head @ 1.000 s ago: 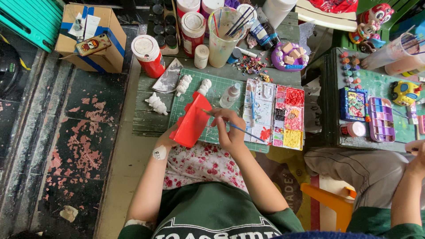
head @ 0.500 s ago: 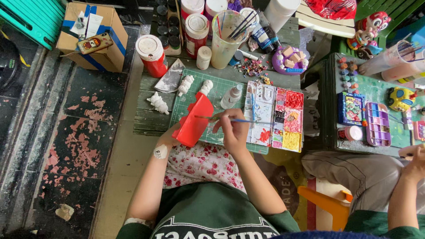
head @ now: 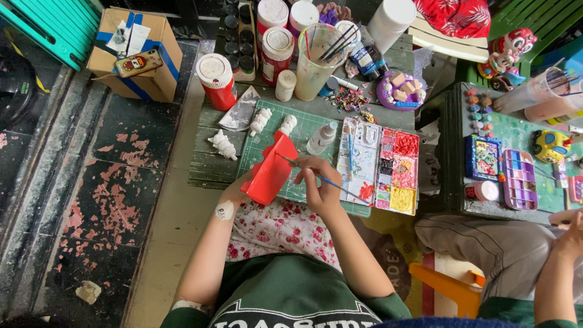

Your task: The person paints a small white ceramic figurine with red paint using a brush. They repeatedly dip the brush into a red paint palette and apply paint to the figurine's surface, rotating it to cover different sides. The figurine is held in one hand while the other hand applies paint.

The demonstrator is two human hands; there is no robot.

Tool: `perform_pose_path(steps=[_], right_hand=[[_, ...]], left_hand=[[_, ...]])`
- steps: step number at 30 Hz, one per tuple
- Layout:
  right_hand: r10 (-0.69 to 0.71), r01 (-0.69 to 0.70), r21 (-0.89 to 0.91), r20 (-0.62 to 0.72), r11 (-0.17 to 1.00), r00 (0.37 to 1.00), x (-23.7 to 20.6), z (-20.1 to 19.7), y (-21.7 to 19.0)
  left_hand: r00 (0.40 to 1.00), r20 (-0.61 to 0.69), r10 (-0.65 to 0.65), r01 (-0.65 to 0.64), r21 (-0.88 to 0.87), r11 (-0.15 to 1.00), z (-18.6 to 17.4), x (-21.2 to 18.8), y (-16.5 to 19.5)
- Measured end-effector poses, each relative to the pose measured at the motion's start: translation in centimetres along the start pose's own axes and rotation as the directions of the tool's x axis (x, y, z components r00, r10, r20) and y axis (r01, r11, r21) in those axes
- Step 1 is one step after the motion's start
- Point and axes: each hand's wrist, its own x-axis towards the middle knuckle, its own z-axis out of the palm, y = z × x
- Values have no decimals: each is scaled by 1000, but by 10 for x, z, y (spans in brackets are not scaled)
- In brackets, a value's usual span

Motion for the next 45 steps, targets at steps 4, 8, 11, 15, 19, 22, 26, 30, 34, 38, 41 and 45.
perform_pose_path(steps=[4, 8, 11, 15, 19, 22, 26, 30, 34, 38, 41, 45], right_hand=[[45, -46, -24, -51, 999, 998, 4, -7, 1], [-19, 18, 3, 74, 1000, 997, 3, -11, 0], [141, -129, 229, -38, 965, 989, 3, -11, 3], [137, -137, 7, -59, 991, 989, 0, -8, 8], [26, -24, -52, 33, 998, 999, -11, -7, 5], [93, -92, 17, -56, 996, 994, -11, -7, 5], [39, -37, -55, 38, 998, 999, -10, -8, 3], [103, -120, 217, 87, 969, 991, -21, -6, -9], [102, -153, 218, 225, 964, 969, -23, -1, -25], [192, -191, -30, 283, 981, 940, -7, 7, -34], [139, -136, -32, 119, 990, 983, 4, 6, -37], [97, -103, 12, 251, 995, 963, 3, 4, -40]], left_hand=[[999, -38, -25, 23, -63, 998, 3, 1, 6], [995, 68, 70, -75, 68, 995, 2, -1, 13], [1000, 29, -4, 4, 16, 1000, 3, 0, 12], [1000, 8, -12, 12, -60, 998, 0, 0, 4], [998, 30, -58, 63, -230, 971, -1, -2, -1], [1000, 0, -28, 28, -99, 995, 0, -3, -1], [994, 59, 89, -79, -146, 986, 2, -1, 7], [993, -5, -116, 108, -312, 944, 3, 0, 6], [987, -28, -159, 137, -374, 917, 1, 8, 4], [995, 27, -98, 100, -435, 895, 1, 11, 7], [997, 16, -73, 71, -528, 846, 2, 10, 9], [994, 77, -78, 105, -472, 875, 0, 13, 8]])
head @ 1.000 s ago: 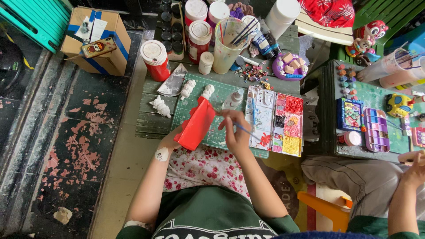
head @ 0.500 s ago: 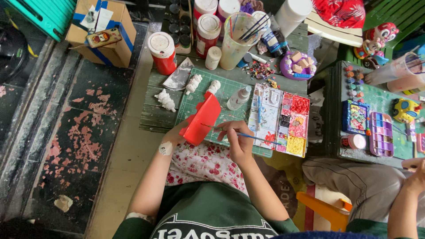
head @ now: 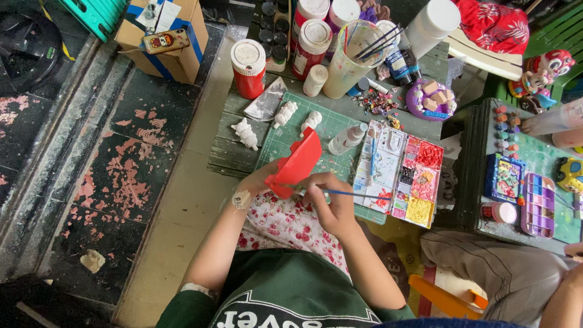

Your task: The person paints a small white ceramic figurine with red paint using a brush. They repeatedly dip the brush into a red paint palette and apply paint to the figurine's surface, rotating it to cover different sides. The figurine is held in one hand while the other hand applies paint.

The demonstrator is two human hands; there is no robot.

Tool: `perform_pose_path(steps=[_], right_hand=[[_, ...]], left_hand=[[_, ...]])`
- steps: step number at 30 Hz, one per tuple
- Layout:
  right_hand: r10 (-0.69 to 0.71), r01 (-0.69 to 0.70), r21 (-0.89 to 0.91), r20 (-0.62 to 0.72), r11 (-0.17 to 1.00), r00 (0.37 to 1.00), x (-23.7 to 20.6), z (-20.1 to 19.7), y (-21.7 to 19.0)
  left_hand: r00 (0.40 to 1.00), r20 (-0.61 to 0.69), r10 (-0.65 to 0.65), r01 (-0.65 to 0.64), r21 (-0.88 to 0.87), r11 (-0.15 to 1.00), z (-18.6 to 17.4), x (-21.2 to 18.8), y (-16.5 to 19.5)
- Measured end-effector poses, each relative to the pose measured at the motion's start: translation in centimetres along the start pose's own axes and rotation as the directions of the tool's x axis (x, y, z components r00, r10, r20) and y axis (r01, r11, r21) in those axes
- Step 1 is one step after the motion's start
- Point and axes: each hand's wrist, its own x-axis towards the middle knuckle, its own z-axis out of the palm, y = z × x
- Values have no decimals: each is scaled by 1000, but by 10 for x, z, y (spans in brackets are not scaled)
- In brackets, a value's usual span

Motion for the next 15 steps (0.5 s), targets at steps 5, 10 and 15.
perform_pose_path(steps=[5, 10, 15], right_hand=[[45, -50, -25, -165, 998, 985, -2, 1, 7], [-8, 8, 68, 0, 998, 1000, 0, -3, 9], [106, -95, 61, -203, 994, 974, 10, -8, 8]], left_hand=[[999, -7, 51, -50, 17, 999, -1, -3, -1], [1000, -13, 17, -16, 74, 997, 0, -3, -1], [997, -66, 41, -18, 314, 949, -1, -5, -4]])
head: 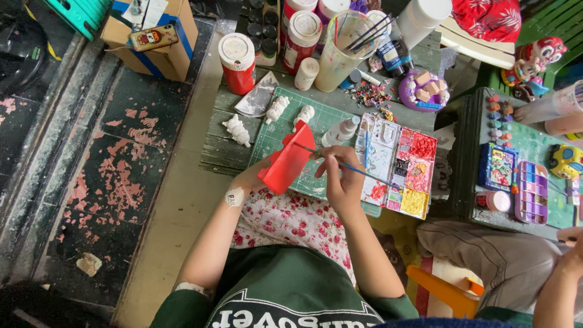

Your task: The person paints a small white ceramic figurine with red paint using a brush. They repeatedly dip the brush into a red paint palette and apply paint to the figurine's surface, rotating it to cover different sides. The figurine is held in one hand while the other hand applies paint.

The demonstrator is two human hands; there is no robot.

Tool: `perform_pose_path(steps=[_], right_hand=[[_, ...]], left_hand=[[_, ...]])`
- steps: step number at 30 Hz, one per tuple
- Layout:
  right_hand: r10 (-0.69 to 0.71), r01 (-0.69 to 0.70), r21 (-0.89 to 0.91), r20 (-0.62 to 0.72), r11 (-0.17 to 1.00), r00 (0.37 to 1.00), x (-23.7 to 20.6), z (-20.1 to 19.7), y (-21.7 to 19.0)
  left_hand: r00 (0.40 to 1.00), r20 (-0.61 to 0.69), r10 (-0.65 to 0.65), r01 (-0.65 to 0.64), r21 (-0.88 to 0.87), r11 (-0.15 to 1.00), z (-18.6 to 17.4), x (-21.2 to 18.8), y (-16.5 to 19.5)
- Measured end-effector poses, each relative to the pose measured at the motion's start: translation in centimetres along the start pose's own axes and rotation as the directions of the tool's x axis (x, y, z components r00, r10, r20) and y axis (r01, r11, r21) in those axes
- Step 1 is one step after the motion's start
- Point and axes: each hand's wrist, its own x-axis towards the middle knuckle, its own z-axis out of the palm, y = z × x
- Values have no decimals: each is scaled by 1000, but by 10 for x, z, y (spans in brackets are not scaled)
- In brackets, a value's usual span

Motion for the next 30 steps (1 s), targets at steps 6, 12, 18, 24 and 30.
perform_pose_path(steps=[6, 12, 18, 24, 30], right_hand=[[-365, 439, -167, 344, 883, 865, -21, -1, -9], [-4, 0, 90, 39, 996, 999, -8, 4, 6], [-315, 334, -88, 177, 938, 932, -22, 6, 13], [-256, 259, -111, 44, 959, 966, -20, 7, 16], [-387, 426, -183, 214, 886, 897, -24, 6, 14]], left_hand=[[997, 17, 72, -73, 72, 995, 1, -9, -7], [999, -40, -28, 32, 104, 994, -2, -4, -3], [998, -8, 68, -66, 165, 984, 0, -9, 0], [997, -67, -27, 36, 139, 990, -1, -3, -3], [998, -69, -6, 11, 78, 997, -2, -6, -10]])
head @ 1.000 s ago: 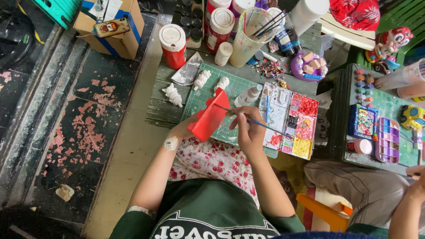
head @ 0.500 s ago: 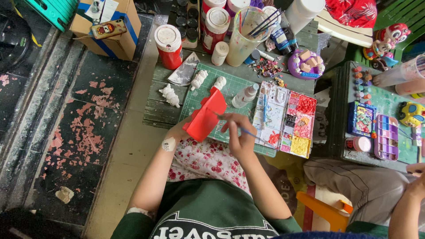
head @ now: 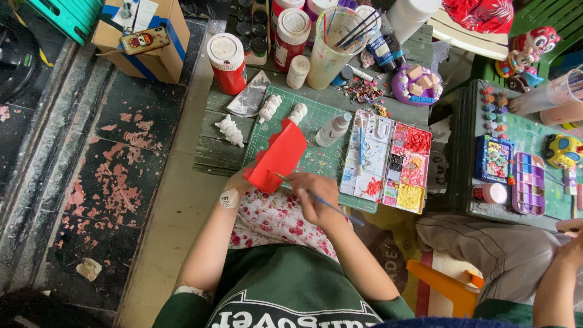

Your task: The person paints a small white ceramic figurine with red paint using a brush. They repeatedly dip the brush into a red paint palette and apply paint to the figurine's surface, rotating it to cover different sides. The figurine is held in one hand while the other hand applies paint.

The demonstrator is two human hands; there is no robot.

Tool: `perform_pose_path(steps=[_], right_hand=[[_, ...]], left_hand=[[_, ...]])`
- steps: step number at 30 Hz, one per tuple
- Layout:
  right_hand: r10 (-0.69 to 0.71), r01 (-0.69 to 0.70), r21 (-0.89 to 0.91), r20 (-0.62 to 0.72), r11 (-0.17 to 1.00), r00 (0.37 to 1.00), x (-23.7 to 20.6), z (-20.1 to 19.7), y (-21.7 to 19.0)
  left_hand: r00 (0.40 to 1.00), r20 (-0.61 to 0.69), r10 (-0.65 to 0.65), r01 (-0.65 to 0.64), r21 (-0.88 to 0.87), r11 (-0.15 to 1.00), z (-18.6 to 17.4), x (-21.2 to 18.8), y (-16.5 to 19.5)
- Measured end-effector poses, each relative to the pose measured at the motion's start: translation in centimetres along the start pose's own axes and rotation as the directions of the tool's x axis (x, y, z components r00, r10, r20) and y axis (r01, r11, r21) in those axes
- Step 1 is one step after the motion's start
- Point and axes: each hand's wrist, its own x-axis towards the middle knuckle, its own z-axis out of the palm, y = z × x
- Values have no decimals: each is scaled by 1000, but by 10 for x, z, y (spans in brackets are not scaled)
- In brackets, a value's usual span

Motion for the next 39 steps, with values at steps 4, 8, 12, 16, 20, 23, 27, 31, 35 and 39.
perform_pose_path(steps=[4, 8, 12, 16, 20, 23, 27, 31, 35, 39], right_hand=[[6, -8, -25, -74, 1000, 997, 0, 0, 3], [-70, 70, -15, 16, 997, 997, -1, 1, 5], [27, -24, 38, -92, 999, 995, -3, 2, 4], [2, 4, 67, -86, 998, 996, -4, 4, 5], [42, -43, -4, -106, 999, 993, -2, 6, 6], [68, -56, 124, -93, 991, 993, 1, 7, 6], [122, -111, 91, -124, 990, 985, -4, 5, 7], [174, -167, 225, -10, 960, 985, -21, 6, 13], [412, -402, 385, 61, 831, 909, -32, 20, 31], [518, -353, 661, -62, 662, 853, -39, 27, 41]], left_hand=[[997, 1, 84, -83, 54, 995, 0, 0, 3], [997, -4, 80, -80, 54, 995, 1, -2, 8], [997, -2, 74, -74, 65, 995, 0, -1, 5], [998, -9, 58, -58, 21, 998, -1, -1, 2], [998, -8, 59, -59, 31, 998, -1, -1, 3], [997, -6, 79, -78, 69, 995, 0, -2, 7], [998, -32, 59, -57, 66, 996, 0, -2, 6], [994, -103, -21, 20, -11, 1000, -3, -2, 0], [974, -24, 226, -198, 404, 893, -5, 1, -3], [967, -40, 251, -224, 329, 917, -5, -1, -3]])
